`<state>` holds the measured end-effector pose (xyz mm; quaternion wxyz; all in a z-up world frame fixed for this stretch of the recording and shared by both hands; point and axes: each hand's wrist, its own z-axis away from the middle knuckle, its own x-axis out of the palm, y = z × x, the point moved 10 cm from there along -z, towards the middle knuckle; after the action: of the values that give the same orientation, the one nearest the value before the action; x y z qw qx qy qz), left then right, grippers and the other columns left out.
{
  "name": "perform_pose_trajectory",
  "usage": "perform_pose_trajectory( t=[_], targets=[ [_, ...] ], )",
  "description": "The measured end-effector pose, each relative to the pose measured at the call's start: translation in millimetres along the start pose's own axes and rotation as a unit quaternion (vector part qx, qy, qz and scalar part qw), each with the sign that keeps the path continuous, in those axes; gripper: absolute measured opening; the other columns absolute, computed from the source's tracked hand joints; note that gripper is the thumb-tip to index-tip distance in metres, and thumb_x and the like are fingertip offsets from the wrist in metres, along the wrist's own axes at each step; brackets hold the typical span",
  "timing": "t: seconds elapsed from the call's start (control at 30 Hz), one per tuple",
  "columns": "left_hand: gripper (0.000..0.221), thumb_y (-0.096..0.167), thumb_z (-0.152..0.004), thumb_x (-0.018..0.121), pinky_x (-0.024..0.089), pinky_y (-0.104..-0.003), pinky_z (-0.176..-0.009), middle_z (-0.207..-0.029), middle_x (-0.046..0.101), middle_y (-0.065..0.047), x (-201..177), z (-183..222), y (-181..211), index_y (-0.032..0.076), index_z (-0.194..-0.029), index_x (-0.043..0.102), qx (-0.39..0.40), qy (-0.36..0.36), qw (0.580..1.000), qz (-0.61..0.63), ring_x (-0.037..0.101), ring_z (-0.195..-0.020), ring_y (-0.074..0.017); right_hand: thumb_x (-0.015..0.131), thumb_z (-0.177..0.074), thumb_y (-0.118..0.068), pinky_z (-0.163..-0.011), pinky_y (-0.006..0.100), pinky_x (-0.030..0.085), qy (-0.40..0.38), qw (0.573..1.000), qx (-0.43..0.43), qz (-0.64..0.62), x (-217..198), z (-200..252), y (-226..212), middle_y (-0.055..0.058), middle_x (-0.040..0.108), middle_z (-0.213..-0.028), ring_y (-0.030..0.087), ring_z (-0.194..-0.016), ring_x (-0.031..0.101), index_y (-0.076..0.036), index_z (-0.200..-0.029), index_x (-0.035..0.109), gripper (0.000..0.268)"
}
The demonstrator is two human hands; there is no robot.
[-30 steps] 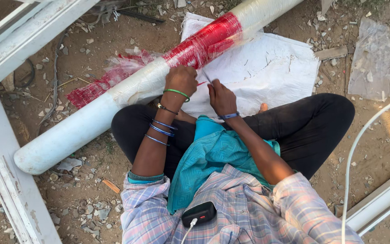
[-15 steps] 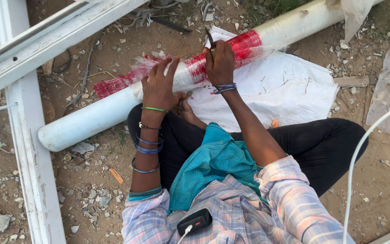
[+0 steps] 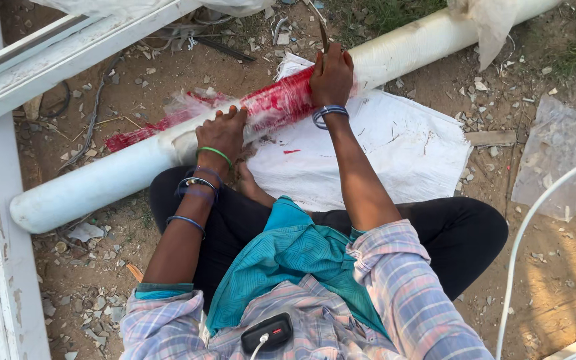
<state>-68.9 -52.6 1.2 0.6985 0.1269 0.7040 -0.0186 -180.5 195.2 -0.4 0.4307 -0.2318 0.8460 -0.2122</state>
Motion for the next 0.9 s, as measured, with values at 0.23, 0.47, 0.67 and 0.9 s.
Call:
perform_pose_trajectory(
  t=[0.23, 0.47, 0.67, 0.9],
  targets=[
    [0.008, 0.014, -0.086, 0.067, 0.059, -0.046, -0.06, -0.082, 0.073, -0.01, -31, 7, 13, 0.01, -0.093, 0.067, 0.05, 0.106, 0.992, 0.048, 0.074, -0.072, -0.0321, 0.064, -0.102, -0.015, -0.085, 0.045, 0.054, 0.104, 0.995, -0.001, 0.01, -1, -15, -6, 0.012, 0.068, -0.076, 0.032, -0.072, 0.069, -0.009, -0.104, 0.057, 0.01],
    [0.027, 0.009, -0.087, 0.063, 0.059, -0.04, -0.054, -0.099, 0.076, -0.018, -29, 63, 73, -0.001, -0.111, 0.067, 0.046, 0.071, 0.994, 0.068, 0.076, -0.069, -0.0309, 0.064, -0.101, -0.02, -0.075, 0.048, 0.056, 0.108, 0.994, 0.007, 0.016, 34, -34, 15, 0.012, 0.073, -0.09, 0.034, -0.079, 0.072, -0.01, -0.111, 0.055, 0.016],
    [0.036, 0.025, -0.105, 0.065, 0.063, -0.034, -0.073, -0.117, 0.074, -0.021, -54, 68, 127, -0.004, -0.126, 0.066, 0.014, 0.103, 0.994, -0.017, 0.077, -0.103, -0.028, 0.064, -0.1, -0.025, -0.058, 0.053, 0.054, 0.036, 0.997, 0.06, 0.024, 72, -73, 29, 0.015, 0.075, -0.08, 0.04, -0.071, 0.072, -0.01, -0.136, 0.051, 0.041],
    [0.04, 0.022, -0.104, 0.078, 0.053, -0.042, -0.114, -0.137, 0.071, -0.011, -207, 61, 64, 0.01, -0.14, 0.064, -0.009, 0.31, 0.946, 0.092, 0.068, -0.132, -0.0328, 0.064, -0.103, -0.02, -0.064, 0.052, 0.054, 0.059, 0.995, 0.054, -0.061, 65, -60, 42, 0.017, 0.075, -0.082, 0.04, -0.077, 0.074, -0.009, -0.134, 0.05, 0.036]
  ],
)
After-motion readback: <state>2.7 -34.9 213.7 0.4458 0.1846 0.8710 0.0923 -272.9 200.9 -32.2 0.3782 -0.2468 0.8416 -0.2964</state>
